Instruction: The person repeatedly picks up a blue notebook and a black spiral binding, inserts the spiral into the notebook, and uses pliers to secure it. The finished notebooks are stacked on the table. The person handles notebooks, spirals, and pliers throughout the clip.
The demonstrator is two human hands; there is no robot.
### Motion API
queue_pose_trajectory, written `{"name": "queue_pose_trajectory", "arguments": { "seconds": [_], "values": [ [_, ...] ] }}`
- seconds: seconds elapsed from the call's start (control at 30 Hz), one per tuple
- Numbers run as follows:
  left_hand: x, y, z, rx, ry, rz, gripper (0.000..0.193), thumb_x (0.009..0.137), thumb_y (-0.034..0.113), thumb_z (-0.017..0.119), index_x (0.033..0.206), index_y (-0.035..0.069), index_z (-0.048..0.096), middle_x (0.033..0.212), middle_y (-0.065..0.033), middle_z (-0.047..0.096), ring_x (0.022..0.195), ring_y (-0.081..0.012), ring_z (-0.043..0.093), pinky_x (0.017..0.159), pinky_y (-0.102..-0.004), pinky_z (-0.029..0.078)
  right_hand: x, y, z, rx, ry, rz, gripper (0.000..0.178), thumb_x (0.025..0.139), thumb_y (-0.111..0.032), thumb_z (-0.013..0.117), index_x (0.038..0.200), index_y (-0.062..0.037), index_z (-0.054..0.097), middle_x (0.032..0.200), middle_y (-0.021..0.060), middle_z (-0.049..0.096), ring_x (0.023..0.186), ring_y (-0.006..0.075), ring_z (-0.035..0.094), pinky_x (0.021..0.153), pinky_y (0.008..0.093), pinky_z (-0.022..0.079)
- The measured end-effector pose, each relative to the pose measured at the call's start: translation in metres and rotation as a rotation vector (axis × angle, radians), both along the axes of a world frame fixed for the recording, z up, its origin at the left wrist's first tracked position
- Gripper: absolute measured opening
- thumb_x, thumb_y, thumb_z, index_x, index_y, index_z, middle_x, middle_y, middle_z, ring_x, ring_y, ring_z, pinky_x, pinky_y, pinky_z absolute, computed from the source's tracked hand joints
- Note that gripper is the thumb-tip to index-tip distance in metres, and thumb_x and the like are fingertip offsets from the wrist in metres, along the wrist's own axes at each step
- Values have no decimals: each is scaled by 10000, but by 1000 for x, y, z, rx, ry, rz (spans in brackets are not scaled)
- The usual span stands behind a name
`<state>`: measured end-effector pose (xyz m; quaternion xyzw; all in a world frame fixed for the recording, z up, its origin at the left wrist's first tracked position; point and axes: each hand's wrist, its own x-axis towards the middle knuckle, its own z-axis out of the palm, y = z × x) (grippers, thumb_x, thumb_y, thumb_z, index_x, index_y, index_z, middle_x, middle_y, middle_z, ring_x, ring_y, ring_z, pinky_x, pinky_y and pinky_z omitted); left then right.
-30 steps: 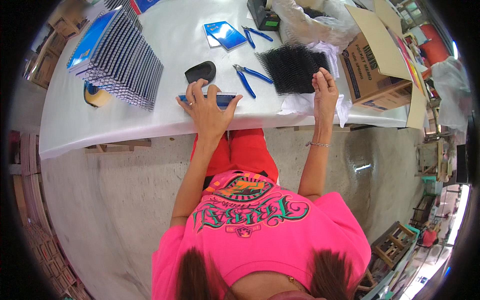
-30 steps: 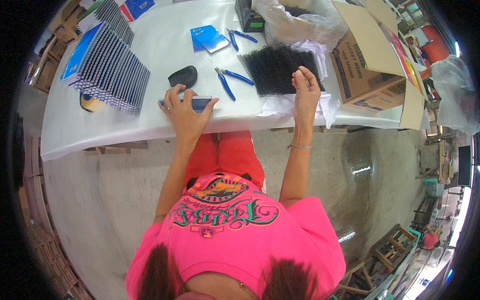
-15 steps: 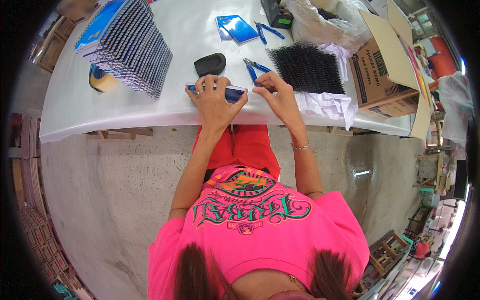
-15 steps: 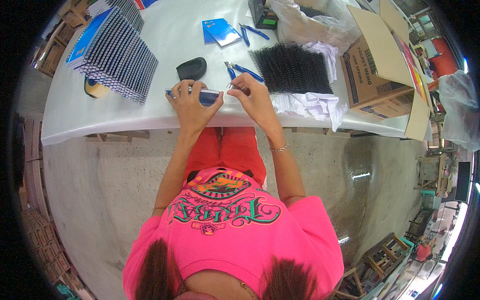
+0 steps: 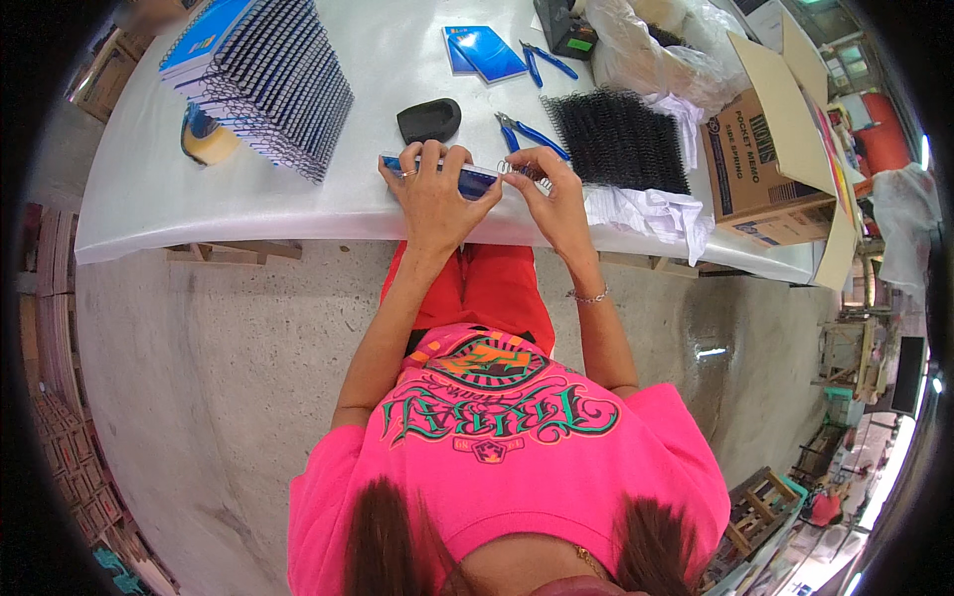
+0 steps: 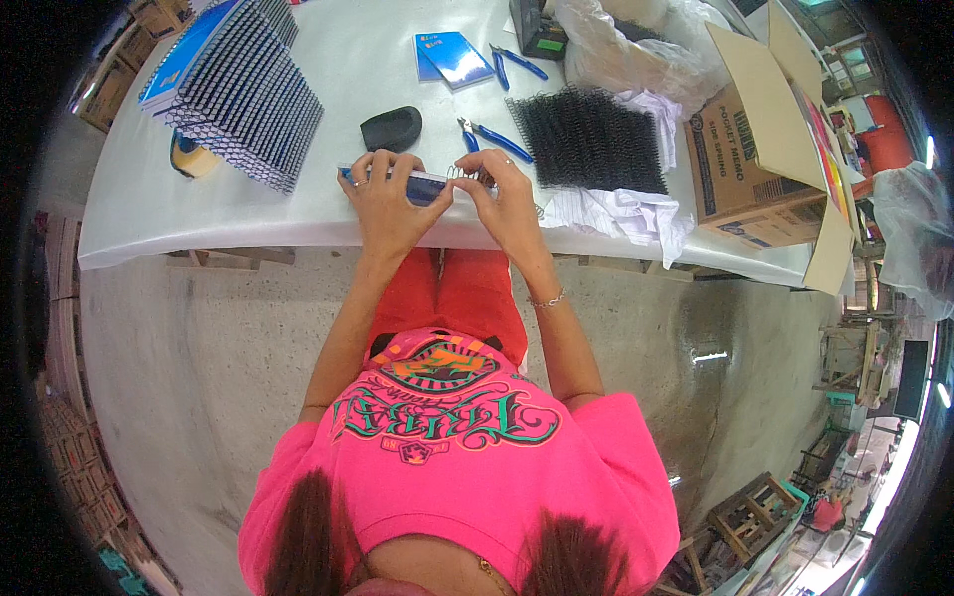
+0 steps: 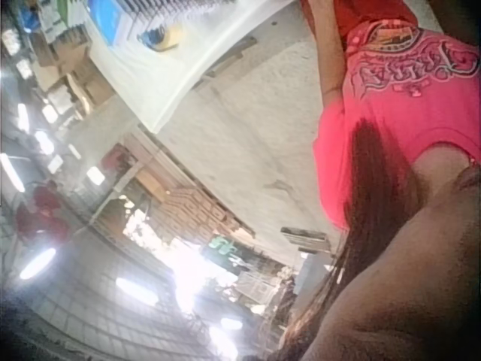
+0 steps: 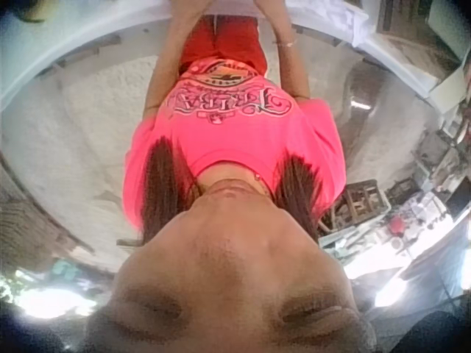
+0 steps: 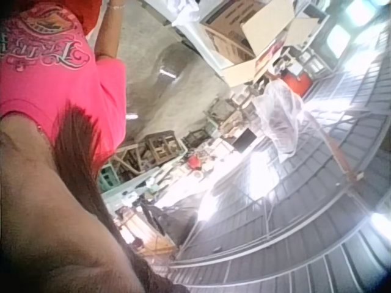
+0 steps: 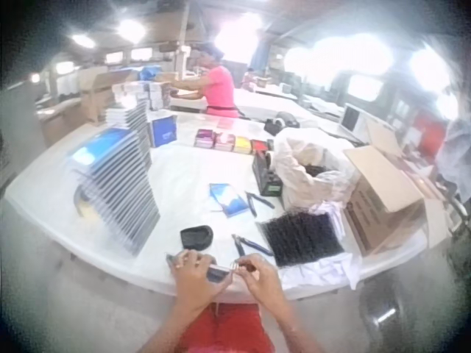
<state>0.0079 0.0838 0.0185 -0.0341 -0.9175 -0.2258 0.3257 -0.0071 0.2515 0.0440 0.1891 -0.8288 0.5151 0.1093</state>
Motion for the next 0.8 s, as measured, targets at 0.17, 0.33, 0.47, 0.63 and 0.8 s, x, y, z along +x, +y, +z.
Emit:
{"name": "queue_pose_trajectory", "arguments": {
  "seconds": [0.17,0.33,0.47,0.63,0.8],
  "values": [
    [0,0,-2,44,-63,-16,426,654,451,805,896,147,632,1018,-46,505,1162,-304,432,1027,-754,211,5,-2,2,-11,20,48,180,818,9,713,992,13,665,956,73,645,854,151,587,783,283,474],
    [0,-2,-3,26,-56,-16,408,667,434,809,899,145,639,1029,-43,511,1157,-300,438,1025,-757,218,7,-5,-5,-108,25,41,179,830,18,701,1002,24,654,966,74,643,875,162,589,810,286,473],
    [0,-3,-4,9,-58,-14,436,694,479,800,922,144,640,1041,-44,514,1155,-295,448,1007,-756,243,8,-9,-10,-128,49,33,153,848,13,676,997,23,644,939,102,626,842,206,607,774,315,483],
    [3,-4,2,-36,-114,0,481,742,555,746,982,152,637,1064,-29,521,1149,-278,459,968,-745,283,6,-8,-5,69,138,30,108,897,-59,650,983,6,641,899,135,600,831,289,599,741,379,460],
    [7,-11,12,-46,-166,-45,453,810,513,695,1084,161,615,1039,-4,551,1125,-276,499,975,-687,312,1,-8,1,324,158,21,94,938,-133,620,989,-54,628,870,104,607,882,282,589,781,386,396]
  ]
}}
